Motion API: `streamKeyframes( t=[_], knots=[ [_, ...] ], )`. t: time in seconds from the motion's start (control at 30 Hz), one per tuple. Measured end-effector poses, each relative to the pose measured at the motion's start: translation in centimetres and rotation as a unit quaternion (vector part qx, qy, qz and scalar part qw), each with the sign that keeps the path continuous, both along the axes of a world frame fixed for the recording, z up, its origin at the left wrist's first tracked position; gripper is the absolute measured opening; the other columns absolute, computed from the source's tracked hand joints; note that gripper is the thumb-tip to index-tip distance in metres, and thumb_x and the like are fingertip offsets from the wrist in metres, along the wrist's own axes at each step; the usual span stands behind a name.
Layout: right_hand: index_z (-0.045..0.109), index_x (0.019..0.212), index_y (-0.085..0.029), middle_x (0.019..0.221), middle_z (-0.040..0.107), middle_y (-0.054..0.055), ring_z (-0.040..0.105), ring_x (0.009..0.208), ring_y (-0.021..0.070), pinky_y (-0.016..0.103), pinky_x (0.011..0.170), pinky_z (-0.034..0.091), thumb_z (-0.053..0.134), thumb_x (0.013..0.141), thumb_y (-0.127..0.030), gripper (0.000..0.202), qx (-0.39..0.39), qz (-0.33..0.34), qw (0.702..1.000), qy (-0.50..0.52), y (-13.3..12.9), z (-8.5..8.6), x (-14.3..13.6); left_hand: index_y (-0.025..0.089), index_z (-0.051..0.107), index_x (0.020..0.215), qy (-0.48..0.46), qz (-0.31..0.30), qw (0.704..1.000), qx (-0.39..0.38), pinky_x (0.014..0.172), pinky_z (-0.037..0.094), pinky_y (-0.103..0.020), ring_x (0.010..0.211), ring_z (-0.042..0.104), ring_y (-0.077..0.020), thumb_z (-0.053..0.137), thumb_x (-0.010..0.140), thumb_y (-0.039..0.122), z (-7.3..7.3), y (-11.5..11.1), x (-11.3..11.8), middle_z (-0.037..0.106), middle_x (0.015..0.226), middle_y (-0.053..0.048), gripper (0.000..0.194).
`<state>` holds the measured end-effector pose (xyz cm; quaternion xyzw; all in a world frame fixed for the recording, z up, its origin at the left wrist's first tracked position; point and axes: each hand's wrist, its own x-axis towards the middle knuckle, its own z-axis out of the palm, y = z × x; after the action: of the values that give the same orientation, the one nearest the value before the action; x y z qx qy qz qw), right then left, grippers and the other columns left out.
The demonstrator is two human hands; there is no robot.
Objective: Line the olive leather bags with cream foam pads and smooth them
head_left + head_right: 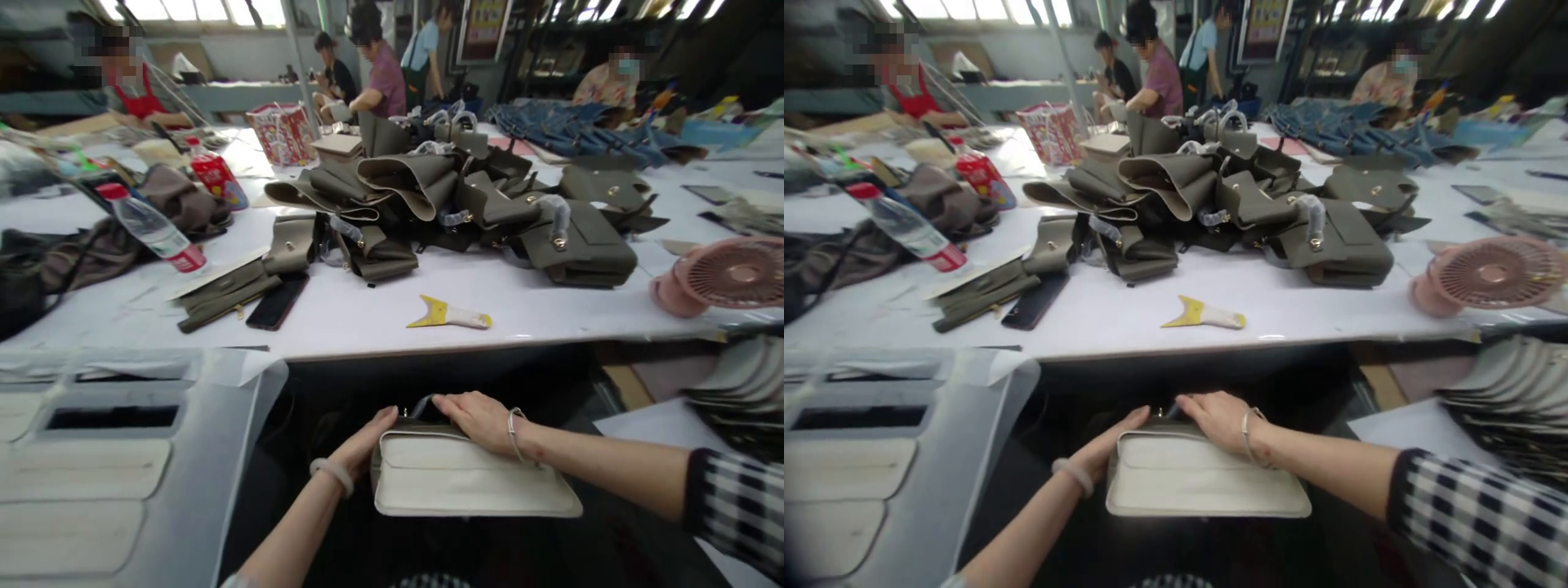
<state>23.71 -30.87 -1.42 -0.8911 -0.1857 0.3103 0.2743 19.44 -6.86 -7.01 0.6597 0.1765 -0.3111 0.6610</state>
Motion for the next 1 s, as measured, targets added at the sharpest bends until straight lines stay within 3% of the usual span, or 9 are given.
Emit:
streamKeyframes(
  t=[0.07, 0.13, 0.2, 0.3, 0.4, 0.47, 0.6, 0.87, 1.0],
  knots=[
    [0.071, 0.099, -0.024, 0.098, 0.072, 0.008, 0.065, 0.091, 0.0267, 0.038, 0.084, 0.043, 0.017, 0.099, -0.062, 0.066, -0.015, 0.011, 1.000, -0.005, 0.1, 0.0, -0.1, 0.007, 0.039, 0.143, 0.073, 0.034, 0.995, -0.060, 0.091, 0.049, -0.032, 0.100, 0.065, -0.0196, 0.058, 0.089, 0.041, -1.9, -1.0, -0.1, 0.064, 0.117, -0.015, 0.066],
    [0.071, 0.096, -0.024, 0.099, 0.072, 0.009, 0.064, 0.093, 0.0283, 0.039, 0.084, 0.043, 0.016, 0.099, -0.063, 0.069, -0.029, 0.020, 0.999, -0.007, 0.2, 0.0, -0.3, 0.007, 0.033, 0.145, 0.119, 0.082, 0.986, -0.084, 0.086, 0.049, -0.028, 0.088, 0.065, -0.0154, 0.059, 0.086, 0.022, -2.5, -2.2, -0.4, 0.064, 0.113, -0.013, 0.066],
    [0.072, 0.095, -0.023, 0.098, 0.071, 0.011, 0.063, 0.095, 0.0302, 0.041, 0.086, 0.043, 0.014, 0.098, -0.065, 0.072, -0.044, 0.032, 0.999, -0.002, 0.3, 0.1, -0.4, 0.004, 0.040, 0.140, 0.147, 0.116, 0.977, -0.102, 0.085, 0.048, -0.027, 0.080, 0.063, -0.0134, 0.055, 0.087, 0.017, -2.2, -3.0, -1.1, 0.065, 0.104, -0.011, 0.056],
    [0.072, 0.108, -0.024, 0.108, 0.071, 0.011, 0.062, 0.104, 0.0312, 0.044, 0.094, 0.042, 0.013, 0.098, -0.063, 0.071, -0.038, 0.070, 0.997, 0.011, 0.5, 0.3, -0.4, 0.004, 0.050, 0.129, 0.172, 0.144, 0.966, -0.131, 0.083, 0.049, -0.031, 0.076, 0.062, -0.0152, 0.049, 0.094, 0.026, -1.6, -3.3, -1.9, 0.065, 0.092, -0.008, 0.041],
    [0.069, 0.122, -0.028, 0.123, 0.066, 0.008, 0.058, 0.116, 0.0314, 0.046, 0.102, 0.039, 0.013, 0.099, -0.061, 0.068, -0.010, 0.128, 0.991, 0.021, 0.7, 0.7, -0.2, 0.007, 0.054, 0.126, 0.166, 0.163, 0.964, -0.131, 0.081, 0.049, -0.029, 0.076, 0.062, -0.0136, 0.053, 0.088, 0.012, -1.8, -3.2, -1.5, 0.067, 0.092, -0.006, 0.038],
    [0.062, 0.133, -0.029, 0.132, 0.062, 0.008, 0.054, 0.122, 0.0311, 0.046, 0.106, 0.037, 0.013, 0.100, -0.058, 0.065, 0.003, 0.158, 0.987, 0.038, 0.8, 0.8, -0.1, 0.008, 0.058, 0.122, 0.158, 0.165, 0.966, -0.122, 0.077, 0.048, -0.027, 0.073, 0.061, -0.0125, 0.058, 0.080, 0.005, -2.4, -3.1, -0.6, 0.067, 0.091, -0.005, 0.042],
    [0.044, 0.148, -0.033, 0.145, 0.052, 0.005, 0.048, 0.131, 0.0271, 0.044, 0.112, 0.032, 0.016, 0.102, -0.052, 0.057, 0.023, 0.184, 0.980, 0.078, 0.7, 0.7, -0.1, 0.009, 0.065, 0.114, 0.149, 0.157, 0.969, -0.115, 0.073, 0.047, -0.027, 0.070, 0.061, -0.0134, 0.067, 0.073, 0.006, -3.7, -3.1, 0.5, 0.068, 0.087, -0.006, 0.042],
    [0.042, 0.150, -0.026, 0.148, 0.049, 0.006, 0.040, 0.138, 0.0302, 0.048, 0.116, 0.027, 0.016, 0.101, -0.057, 0.063, -0.013, 0.198, 0.980, 0.035, 1.5, 1.3, -0.2, 0.008, 0.065, 0.106, 0.145, 0.152, 0.970, -0.125, 0.071, 0.046, -0.027, 0.068, 0.058, -0.0126, 0.058, 0.077, 0.001, -4.2, -3.2, 0.4, 0.065, 0.079, -0.003, 0.031],
    [0.038, 0.151, -0.029, 0.150, 0.047, 0.002, 0.042, 0.138, 0.0274, 0.045, 0.116, 0.029, 0.016, 0.101, -0.060, 0.063, 0.017, 0.184, 0.980, 0.069, 3.0, 1.7, -0.2, 0.010, 0.064, 0.083, 0.131, 0.140, 0.970, -0.147, 0.070, 0.044, -0.027, 0.061, 0.053, -0.0114, 0.058, 0.082, 0.008, -3.8, -3.6, -0.4, 0.059, 0.068, 0.001, 0.006]
  ],
)
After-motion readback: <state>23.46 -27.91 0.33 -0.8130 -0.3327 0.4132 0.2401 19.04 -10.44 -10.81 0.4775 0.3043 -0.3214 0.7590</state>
